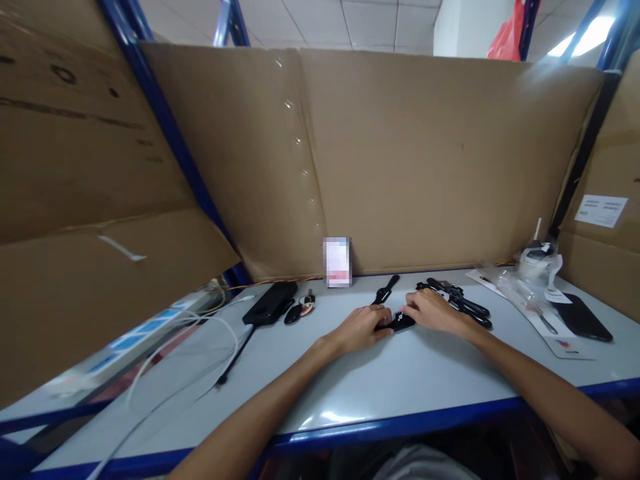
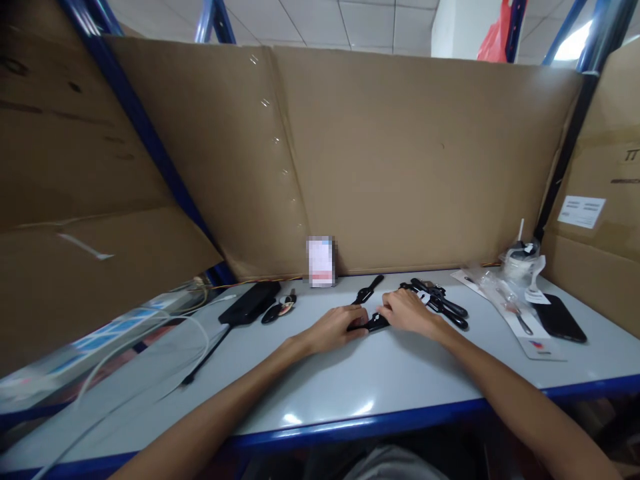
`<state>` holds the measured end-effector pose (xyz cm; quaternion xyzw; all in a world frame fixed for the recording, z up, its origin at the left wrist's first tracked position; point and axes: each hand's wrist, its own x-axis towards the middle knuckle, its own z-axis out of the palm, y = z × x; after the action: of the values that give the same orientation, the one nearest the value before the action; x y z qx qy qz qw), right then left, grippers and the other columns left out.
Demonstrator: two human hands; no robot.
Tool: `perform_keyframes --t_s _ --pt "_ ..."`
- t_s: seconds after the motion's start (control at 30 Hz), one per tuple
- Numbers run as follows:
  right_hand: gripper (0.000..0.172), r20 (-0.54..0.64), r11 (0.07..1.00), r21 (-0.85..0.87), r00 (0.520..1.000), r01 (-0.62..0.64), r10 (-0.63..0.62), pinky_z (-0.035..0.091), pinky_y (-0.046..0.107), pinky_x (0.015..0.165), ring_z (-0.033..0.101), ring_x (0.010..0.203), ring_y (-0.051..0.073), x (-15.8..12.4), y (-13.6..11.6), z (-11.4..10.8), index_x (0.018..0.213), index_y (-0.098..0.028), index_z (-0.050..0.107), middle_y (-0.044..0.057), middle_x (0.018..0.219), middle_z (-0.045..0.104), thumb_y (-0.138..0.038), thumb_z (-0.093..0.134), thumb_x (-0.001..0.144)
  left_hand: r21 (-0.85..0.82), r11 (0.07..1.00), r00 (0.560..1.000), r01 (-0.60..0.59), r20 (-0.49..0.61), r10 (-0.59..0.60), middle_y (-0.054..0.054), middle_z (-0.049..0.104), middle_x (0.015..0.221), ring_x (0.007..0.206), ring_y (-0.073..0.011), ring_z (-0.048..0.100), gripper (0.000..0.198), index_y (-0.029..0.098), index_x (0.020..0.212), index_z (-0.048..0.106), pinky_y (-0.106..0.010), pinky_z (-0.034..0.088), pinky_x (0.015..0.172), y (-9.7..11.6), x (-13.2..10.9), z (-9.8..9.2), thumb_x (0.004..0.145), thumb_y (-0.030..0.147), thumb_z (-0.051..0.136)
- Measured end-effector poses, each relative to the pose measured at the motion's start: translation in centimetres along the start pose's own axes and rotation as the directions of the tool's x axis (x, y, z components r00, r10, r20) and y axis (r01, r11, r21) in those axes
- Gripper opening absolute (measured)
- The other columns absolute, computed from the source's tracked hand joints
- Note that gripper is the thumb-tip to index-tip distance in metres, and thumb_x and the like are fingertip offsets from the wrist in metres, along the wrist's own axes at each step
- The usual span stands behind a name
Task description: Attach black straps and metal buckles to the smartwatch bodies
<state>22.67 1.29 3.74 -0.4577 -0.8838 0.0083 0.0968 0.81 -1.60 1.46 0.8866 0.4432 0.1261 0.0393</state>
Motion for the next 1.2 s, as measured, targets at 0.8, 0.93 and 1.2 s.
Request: perform_keyframes --t_s 0.8,0.93,1.2 --pt "0.022 0.004 0.991 0.128 0.999 0.048 -0.049 0.029 0.025 0.062 0.064 0.081 0.019 -0.2 -1.4 2.1 0.108 -0.019 0.066 0.005 0.088 0.073 -0.020 0.055 0.089 0.120 0.993 1.000 -0.008 0.006 0.007 -0.008 0.070 0.081 0.076 -0.0235 0.067 0.044 0.020 0.087 0.064 -0.029 0.041 0.066 -0.2 0.2 1.4 0.097 0.056 0.041" --pt "0.029 -0.024 0.961 0.225 0.987 0.161 -0.160 0.032 0.023 0.063 0.065 0.079 0.015 0.0 -0.6 1.8 0.100 -0.021 0.073 0.002 0.087 0.074 -0.009 0.052 0.084 0.113 0.993 1.000 -0.021 0.010 0.020 -0.007 0.072 0.085 0.077 -0.0235 0.068 0.042 0.020 0.093 0.065 -0.029 0.039 0.064 -0.1 0.3 1.3 0.098 0.054 0.042" --pt "0.030 0.001 0.993 0.079 0.996 0.086 -0.086 0.040 0.024 0.072 0.069 0.087 0.020 -0.1 -0.5 0.6 0.096 -0.024 0.079 0.004 0.094 0.078 -0.013 0.053 0.084 0.131 0.991 1.000 0.008 0.024 -0.011 -0.007 0.070 0.080 0.074 -0.0239 0.067 0.045 0.020 0.087 0.063 -0.028 0.037 0.061 -0.2 0.4 1.1 0.095 0.060 0.045"
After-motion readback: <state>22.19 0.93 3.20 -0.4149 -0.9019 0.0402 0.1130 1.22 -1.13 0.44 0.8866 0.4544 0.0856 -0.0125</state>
